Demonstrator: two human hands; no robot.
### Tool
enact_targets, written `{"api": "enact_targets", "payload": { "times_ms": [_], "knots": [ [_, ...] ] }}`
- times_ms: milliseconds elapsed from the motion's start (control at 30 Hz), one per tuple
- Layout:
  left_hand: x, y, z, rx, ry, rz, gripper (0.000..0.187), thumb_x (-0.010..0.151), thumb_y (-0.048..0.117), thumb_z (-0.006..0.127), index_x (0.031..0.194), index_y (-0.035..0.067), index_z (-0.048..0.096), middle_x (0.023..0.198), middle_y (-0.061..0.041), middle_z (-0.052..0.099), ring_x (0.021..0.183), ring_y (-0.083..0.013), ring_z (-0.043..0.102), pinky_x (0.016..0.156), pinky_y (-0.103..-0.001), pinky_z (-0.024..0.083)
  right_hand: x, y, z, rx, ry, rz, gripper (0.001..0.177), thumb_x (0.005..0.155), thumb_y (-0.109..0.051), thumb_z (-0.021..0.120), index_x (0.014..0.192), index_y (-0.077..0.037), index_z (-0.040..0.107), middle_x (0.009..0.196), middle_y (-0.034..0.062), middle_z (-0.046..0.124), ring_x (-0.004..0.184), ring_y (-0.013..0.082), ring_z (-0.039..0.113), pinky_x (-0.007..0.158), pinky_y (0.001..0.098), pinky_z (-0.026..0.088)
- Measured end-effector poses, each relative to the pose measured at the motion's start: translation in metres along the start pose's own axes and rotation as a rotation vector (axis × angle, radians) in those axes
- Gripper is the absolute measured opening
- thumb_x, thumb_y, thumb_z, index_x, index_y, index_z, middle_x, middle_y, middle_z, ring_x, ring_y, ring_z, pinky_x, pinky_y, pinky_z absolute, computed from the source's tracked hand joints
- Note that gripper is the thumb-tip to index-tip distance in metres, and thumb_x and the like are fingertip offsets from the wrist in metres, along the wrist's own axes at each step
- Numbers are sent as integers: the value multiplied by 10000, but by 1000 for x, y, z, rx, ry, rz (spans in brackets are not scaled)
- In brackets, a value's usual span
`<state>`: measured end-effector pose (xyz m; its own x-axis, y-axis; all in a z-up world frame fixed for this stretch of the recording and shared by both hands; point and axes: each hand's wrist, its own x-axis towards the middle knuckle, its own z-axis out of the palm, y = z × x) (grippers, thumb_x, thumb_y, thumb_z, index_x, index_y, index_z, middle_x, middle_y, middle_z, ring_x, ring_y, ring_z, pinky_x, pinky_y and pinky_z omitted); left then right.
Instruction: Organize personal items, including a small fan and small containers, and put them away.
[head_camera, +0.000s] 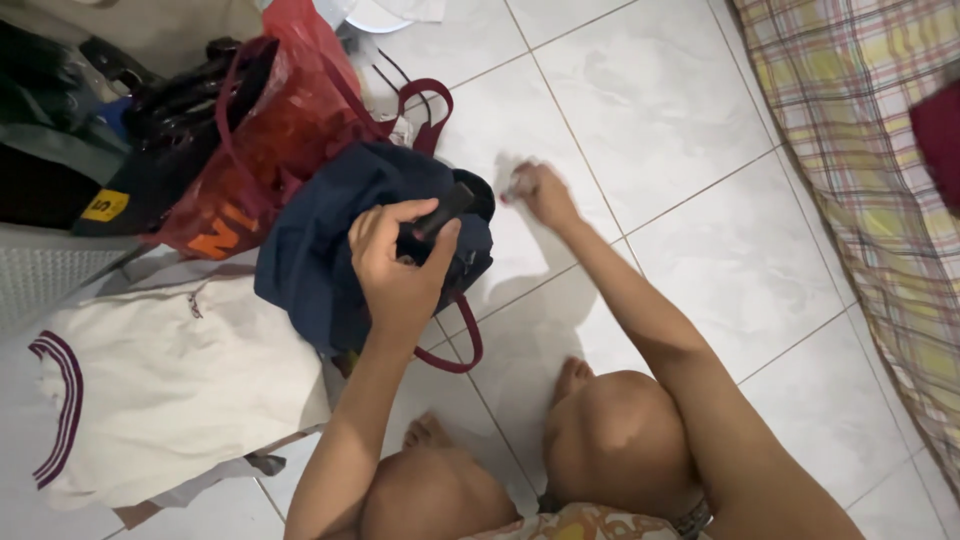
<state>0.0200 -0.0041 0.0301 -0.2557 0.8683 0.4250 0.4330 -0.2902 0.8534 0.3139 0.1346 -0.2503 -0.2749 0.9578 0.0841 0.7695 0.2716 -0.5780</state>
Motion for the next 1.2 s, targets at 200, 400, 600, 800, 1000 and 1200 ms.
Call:
{"api": "enact_targets", "payload": {
  "times_ms": [200,400,600,800,1000,1200],
  "knots": [
    [0,-11,6,32,62,8,248,863,126,875,1046,78,714,1031,-60,716,1041,-306,616,957,-418,482,26,-178,-146,383,214,-6,371,974,-174,767,1226,-26,538,1102,127,667,896,171,671,724,294,552],
    [-1,-20,7,88,18,31,263,856,153,890,1044,85,720,1009,-81,702,1019,-312,625,969,-435,475,12,-211,-123,148,-181,-160,325,979,-213,770,1184,-34,593,1177,165,658,937,299,709,787,387,585],
    [2,-27,4,125,-22,13,276,849,167,882,1057,92,717,1026,-78,711,1025,-308,641,1031,-431,448,9,-205,-120,165,-42,-154,336,895,-199,794,1131,-28,628,1053,137,662,922,322,675,784,407,563],
    [10,-25,7,154,-76,52,289,844,159,877,1065,88,706,1038,-73,712,1020,-290,644,1039,-432,452,-8,-166,-36,233,42,-322,370,977,-79,736,1331,-72,631,1136,10,697,1031,239,670,899,344,531],
    [9,-40,-3,199,-123,-41,293,836,163,885,1065,85,720,1026,-75,705,994,-299,645,954,-419,492,-17,-192,-63,54,234,-359,192,894,-252,780,1056,-153,752,1455,103,546,1224,319,558,974,479,447],
    [16,-37,5,333,-183,7,287,797,178,889,1025,84,741,961,-115,695,953,-354,616,930,-451,473,-7,-194,-57,-204,-186,-53,327,968,-409,569,958,-207,826,1590,117,391,1449,356,372,1183,559,287]
  ]
}}
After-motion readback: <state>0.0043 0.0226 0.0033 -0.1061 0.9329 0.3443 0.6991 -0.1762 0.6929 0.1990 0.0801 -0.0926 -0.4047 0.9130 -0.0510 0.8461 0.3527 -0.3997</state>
